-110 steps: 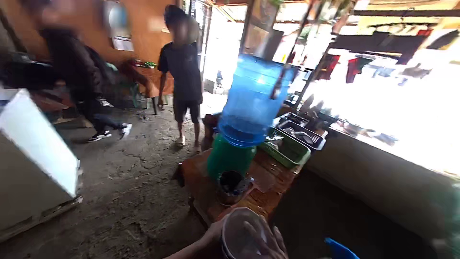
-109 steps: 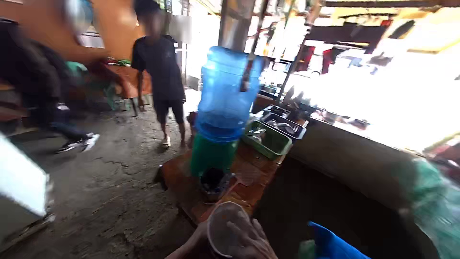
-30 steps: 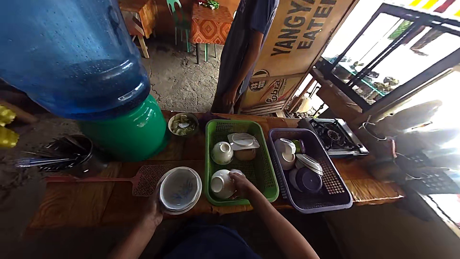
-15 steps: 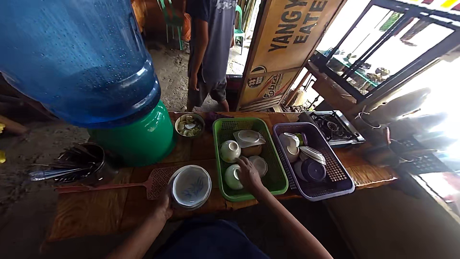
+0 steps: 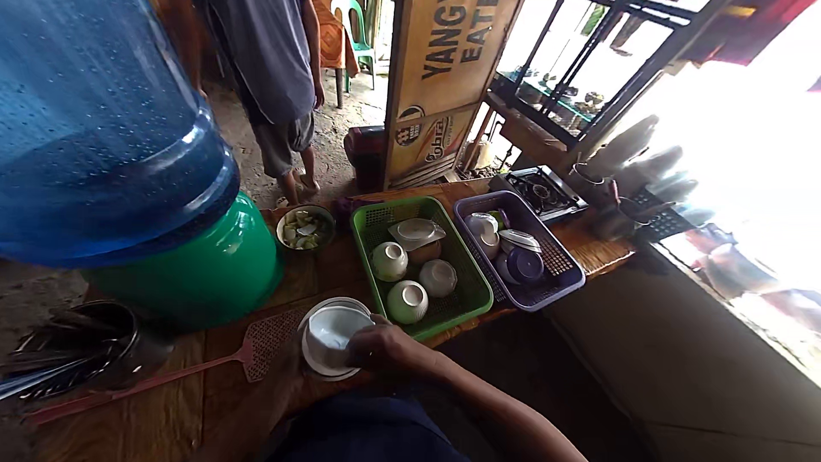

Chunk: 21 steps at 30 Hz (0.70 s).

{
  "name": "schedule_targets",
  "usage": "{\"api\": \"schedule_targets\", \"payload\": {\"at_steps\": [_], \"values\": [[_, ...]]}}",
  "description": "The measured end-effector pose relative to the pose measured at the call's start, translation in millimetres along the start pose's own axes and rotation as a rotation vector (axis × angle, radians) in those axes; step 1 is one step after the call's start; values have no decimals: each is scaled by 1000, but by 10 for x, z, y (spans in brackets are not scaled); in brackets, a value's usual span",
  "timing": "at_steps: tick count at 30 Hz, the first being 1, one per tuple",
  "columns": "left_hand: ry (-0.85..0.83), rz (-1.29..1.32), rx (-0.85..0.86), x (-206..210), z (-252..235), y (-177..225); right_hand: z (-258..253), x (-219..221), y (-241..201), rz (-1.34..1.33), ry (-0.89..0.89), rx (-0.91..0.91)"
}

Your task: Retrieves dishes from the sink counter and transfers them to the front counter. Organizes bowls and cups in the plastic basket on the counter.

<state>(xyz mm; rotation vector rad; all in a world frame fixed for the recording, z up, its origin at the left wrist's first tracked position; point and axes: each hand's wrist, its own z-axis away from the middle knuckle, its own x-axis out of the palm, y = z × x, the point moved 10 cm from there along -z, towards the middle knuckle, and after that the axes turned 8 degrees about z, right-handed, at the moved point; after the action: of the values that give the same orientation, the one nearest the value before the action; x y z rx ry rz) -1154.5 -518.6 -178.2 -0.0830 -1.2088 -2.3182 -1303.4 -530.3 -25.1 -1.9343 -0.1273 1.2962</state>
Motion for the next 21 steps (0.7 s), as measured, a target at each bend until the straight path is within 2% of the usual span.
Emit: {"api": "schedule_targets", "payload": {"at_steps": [3,6,9,11,14,17,19,21], "values": [[107,85,-61,25,-80,-74,180,-534,298,-312,187,259],[109,108,-52,68,-91,-65,503,-861,1042,-667,468,516],[125,135,3,83,-107,-46,845,-651,1862,-1017,634,811],[165,160,24,101,-78,-58,986,-391,2209,-1115,613,940],[247,181,28,131,-3,-96,1024,-101,2426,-1140,513,1022],[293,232,36,156,44,-142,981,-9,2519,-1071,428,995],[328,249,41,152,69,-180,939,-23,2548,-891,331,929],[357,266,44,167,123,-190,853,-121,2496,-552,211,812]]}}
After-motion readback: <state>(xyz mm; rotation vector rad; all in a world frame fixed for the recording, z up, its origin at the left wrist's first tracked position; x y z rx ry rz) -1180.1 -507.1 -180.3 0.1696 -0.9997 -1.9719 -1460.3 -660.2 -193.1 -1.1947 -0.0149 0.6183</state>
